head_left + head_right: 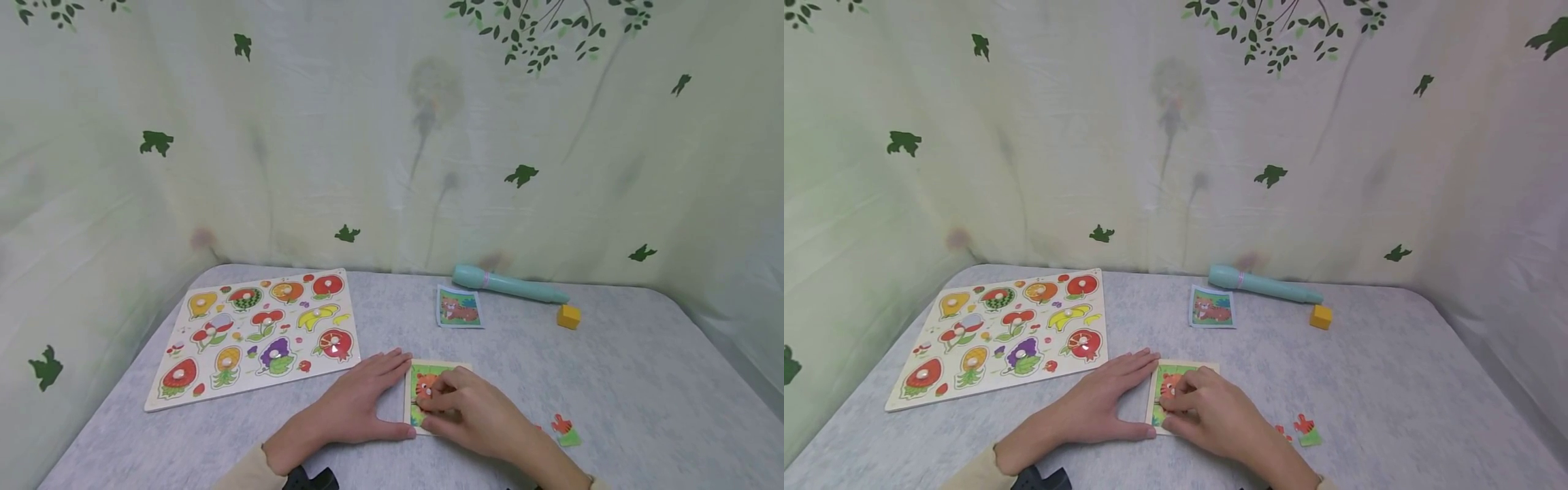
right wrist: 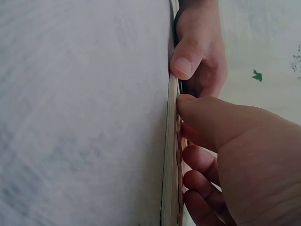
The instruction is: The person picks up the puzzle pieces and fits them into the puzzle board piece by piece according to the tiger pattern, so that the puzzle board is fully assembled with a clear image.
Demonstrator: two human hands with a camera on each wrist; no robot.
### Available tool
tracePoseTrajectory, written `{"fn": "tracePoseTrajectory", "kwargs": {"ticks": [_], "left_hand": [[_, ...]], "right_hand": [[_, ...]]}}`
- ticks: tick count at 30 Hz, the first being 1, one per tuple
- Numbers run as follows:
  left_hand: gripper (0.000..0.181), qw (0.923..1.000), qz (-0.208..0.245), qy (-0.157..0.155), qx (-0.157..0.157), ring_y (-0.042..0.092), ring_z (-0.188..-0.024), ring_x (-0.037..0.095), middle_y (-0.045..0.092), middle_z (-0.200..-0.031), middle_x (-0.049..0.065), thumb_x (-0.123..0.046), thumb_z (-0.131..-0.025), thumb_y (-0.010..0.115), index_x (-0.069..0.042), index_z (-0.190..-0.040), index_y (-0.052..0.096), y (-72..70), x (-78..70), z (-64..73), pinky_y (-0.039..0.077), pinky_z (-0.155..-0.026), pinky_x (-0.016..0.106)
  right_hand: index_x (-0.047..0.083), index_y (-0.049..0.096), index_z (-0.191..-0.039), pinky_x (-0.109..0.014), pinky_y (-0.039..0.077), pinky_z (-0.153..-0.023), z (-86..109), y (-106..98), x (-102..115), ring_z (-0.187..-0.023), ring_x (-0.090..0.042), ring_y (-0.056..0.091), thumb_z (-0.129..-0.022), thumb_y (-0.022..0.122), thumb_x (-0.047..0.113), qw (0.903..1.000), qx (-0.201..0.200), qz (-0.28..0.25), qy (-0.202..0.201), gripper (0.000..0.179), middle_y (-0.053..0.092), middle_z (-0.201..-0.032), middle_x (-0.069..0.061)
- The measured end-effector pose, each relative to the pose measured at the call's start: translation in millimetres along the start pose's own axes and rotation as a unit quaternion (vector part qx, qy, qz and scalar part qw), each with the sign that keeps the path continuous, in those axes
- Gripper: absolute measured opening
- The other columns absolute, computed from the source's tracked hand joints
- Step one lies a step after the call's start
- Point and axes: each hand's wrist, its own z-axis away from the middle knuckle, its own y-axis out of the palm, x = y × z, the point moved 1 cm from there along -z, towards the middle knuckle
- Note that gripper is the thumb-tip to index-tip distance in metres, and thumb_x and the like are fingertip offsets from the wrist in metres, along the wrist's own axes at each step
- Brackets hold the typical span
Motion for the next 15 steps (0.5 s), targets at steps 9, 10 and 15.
{"fn": "tracePoseTrajectory", "kwargs": {"ticks": [9, 10, 15], "left_hand": [[0.100, 0.9999, 0.009, -0.005, 0.007, 0.026, -0.157, 0.019, 0.031, -0.168, -0.008, -0.074, -0.084, 0.067, -0.018, -0.161, 0.038, -0.1, -1.5, 1.8, 0.028, -0.125, 0.053], [0.100, 0.9999, 0.007, -0.004, 0.008, 0.026, -0.157, 0.019, 0.031, -0.168, -0.008, -0.075, -0.084, 0.067, -0.019, -0.161, 0.037, 0.1, -1.6, 1.6, 0.028, -0.125, 0.053], [0.099, 1.0000, -0.001, -0.003, 0.007, 0.025, -0.157, 0.018, 0.031, -0.168, -0.007, -0.074, -0.085, 0.067, -0.018, -0.161, 0.037, -1.0, -2.2, 1.4, 0.027, -0.126, 0.052]], "right_hand": [[0.029, 0.080, -0.116, -0.025, 0.053, -0.084, -0.7, -4.7, 2.9, -0.098, -0.001, 0.054, -0.093, 0.077, 0.034, 0.9996, 0.014, -0.024, 0.009, 0.023, 0.066, -0.107, 0.021], [0.030, 0.079, -0.116, -0.026, 0.054, -0.085, -0.7, -5.5, 2.8, -0.099, -0.001, 0.054, -0.093, 0.077, 0.035, 0.9992, 0.020, -0.030, 0.016, 0.023, 0.066, -0.108, 0.021], [0.035, 0.076, -0.120, -0.031, 0.056, -0.093, 0.9, -10.2, -0.4, -0.104, -0.001, 0.057, -0.094, 0.075, 0.041, 0.9966, 0.038, -0.059, 0.044, 0.026, 0.066, -0.113, 0.022]]}}
